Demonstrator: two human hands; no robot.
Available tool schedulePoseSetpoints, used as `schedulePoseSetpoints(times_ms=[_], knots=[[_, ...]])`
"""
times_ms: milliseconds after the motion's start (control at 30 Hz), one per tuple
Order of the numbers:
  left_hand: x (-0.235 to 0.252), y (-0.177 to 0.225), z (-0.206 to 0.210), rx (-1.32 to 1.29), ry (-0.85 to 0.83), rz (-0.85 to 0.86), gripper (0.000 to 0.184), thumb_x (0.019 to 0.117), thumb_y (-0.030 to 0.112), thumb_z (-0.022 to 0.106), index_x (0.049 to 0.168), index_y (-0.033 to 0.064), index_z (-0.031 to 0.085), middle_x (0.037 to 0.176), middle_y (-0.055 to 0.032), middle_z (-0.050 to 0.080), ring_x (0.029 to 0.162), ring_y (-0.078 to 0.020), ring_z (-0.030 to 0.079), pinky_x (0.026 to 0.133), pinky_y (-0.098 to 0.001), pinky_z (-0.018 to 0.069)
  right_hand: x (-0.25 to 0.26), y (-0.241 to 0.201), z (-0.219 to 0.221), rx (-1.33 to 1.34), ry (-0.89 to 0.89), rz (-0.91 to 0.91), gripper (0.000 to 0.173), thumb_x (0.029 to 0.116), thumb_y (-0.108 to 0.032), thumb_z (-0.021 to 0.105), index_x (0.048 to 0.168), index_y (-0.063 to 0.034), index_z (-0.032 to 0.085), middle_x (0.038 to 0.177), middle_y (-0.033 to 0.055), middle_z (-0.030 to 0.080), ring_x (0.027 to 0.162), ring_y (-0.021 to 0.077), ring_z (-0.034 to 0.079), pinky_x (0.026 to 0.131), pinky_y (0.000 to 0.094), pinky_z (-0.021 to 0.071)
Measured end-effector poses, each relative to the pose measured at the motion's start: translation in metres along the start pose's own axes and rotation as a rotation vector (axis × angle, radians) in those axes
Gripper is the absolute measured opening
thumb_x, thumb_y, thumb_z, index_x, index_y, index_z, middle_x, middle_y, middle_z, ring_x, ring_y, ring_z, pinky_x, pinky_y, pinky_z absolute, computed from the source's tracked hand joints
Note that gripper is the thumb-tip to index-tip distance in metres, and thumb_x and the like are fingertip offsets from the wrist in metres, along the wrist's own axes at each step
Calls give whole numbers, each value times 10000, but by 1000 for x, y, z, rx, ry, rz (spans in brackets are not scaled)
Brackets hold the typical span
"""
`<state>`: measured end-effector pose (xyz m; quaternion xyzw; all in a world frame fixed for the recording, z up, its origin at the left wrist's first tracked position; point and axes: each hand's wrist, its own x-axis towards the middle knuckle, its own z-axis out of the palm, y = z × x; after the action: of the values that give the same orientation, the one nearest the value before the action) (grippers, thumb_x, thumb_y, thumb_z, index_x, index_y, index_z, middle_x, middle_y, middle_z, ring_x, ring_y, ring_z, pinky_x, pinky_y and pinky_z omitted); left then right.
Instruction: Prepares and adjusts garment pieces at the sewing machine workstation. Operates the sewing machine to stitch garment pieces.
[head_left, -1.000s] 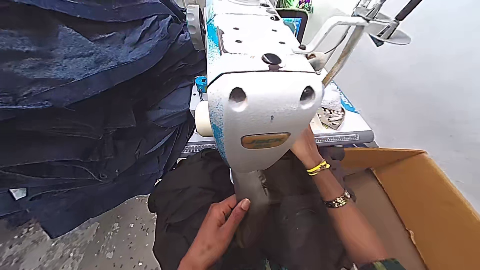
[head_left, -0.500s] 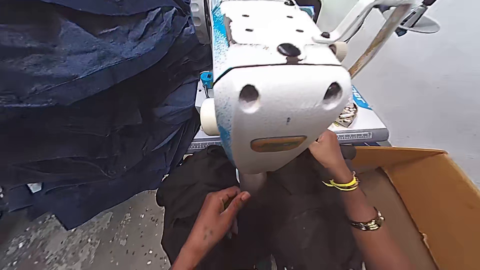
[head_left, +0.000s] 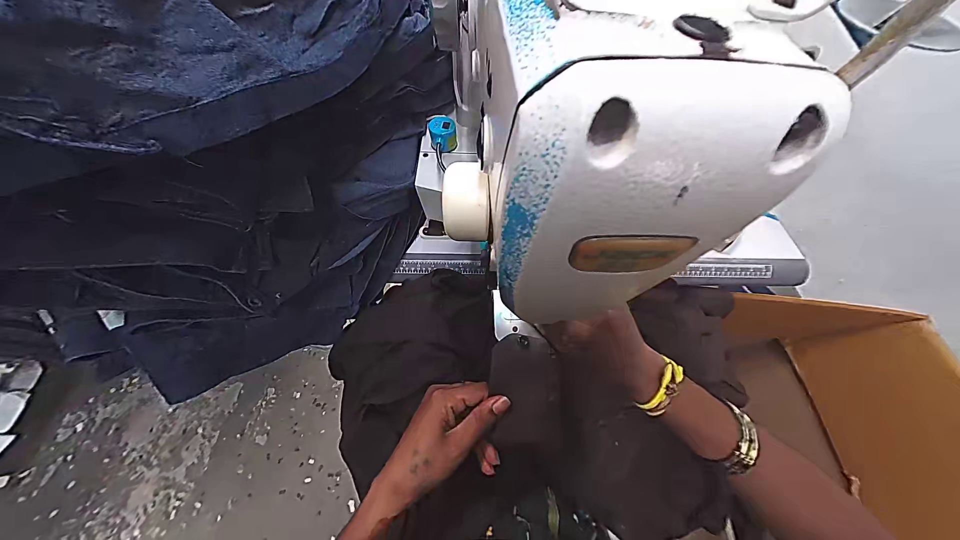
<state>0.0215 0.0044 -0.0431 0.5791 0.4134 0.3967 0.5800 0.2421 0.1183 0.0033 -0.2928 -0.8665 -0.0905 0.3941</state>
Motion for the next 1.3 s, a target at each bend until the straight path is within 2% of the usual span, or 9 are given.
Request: schedulePoseSetpoints(times_ms=[167, 267, 633, 733, 867, 1000, 1100, 1200, 1300], knots=[[5, 4, -1, -220, -2, -65, 287, 1069, 258, 524, 868, 125, 679, 677, 65, 693, 550, -47, 674, 536, -227, 599, -40, 5, -10, 683, -225, 652, 420, 974, -486, 634, 988, -67, 663, 819, -104, 656, 727, -107, 578, 669, 113, 491], [13, 10, -3, -331, -25, -124, 292, 1073, 252, 514, 862, 145, 685, 678, 58, 700, 540, -52, 672, 531, -226, 596, -47, -3, -9, 925, -339, 800, 264, 990, -365, 648, 889, -120, 646, 742, -163, 543, 644, -123, 470, 589, 87, 390], [61, 31, -1, -19, 222, -199, 357, 1008, 253, 615, 673, 156, 540, 509, 78, 505, 396, -17, 477, 387, -183, 409, -18, 13, -2, 536, -147, 799, 140, 952, -206, 646, 864, -98, 657, 691, -148, 542, 618, -142, 464, 596, 70, 393], [55, 24, 0, 25, 243, -130, 310, 1019, 259, 583, 727, 159, 558, 544, 95, 518, 422, -8, 497, 413, -174, 443, -26, 26, -12, 325, -190, 767, 237, 979, -322, 639, 955, -101, 723, 794, -55, 653, 707, -18, 581, 666, 205, 487], [32, -5, -3, 217, 230, 76, 281, 987, 395, 601, 948, 126, 673, 807, 104, 631, 677, 36, 596, 630, -162, 528, -51, 79, -40, -188, -97, 850, 203, 993, -126, 619, 1058, 25, 738, 1019, 248, 707, 959, 434, 692, 808, 621, 532], [17, -27, 2, 559, 218, 243, 488, 981, 519, 580, 937, 51, 710, 913, -28, 687, 855, -42, 627, 793, -232, 533, -76, 133, -51, -358, -217, 814, 278, 950, -147, 720, 1181, 8, 715, 1196, 281, 639, 1164, 497, 585, 895, 636, 499], [19, -19, 6, 348, 137, 232, 390, 1016, 407, 580, 811, 106, 719, 777, 49, 654, 722, 28, 609, 682, -151, 519, -75, 153, -48, -369, -241, 764, 385, 858, -149, 816, 1182, 30, 709, 1231, 306, 606, 1155, 538, 551, 887, 686, 463], [18, 3, 4, -159, -138, 90, 255, 1041, 356, 567, 962, 193, 747, 752, 97, 695, 605, 25, 636, 579, -159, 565, -75, 172, -44, -420, -271, 753, 456, 792, -106, 847, 1201, 31, 698, 1362, 337, 544, 1243, 593, 479, 910, 751, 397], [19, -1, -1, 164, -39, 139, 318, 1026, 368, 586, 882, 134, 746, 766, 74, 688, 668, 42, 628, 635, -146, 546, -74, 177, -38, -433, -290, 747, 409, 776, -37, 826, 1170, -5, 724, 1406, 307, 536, 1282, 585, 460, 922, 758, 394]])
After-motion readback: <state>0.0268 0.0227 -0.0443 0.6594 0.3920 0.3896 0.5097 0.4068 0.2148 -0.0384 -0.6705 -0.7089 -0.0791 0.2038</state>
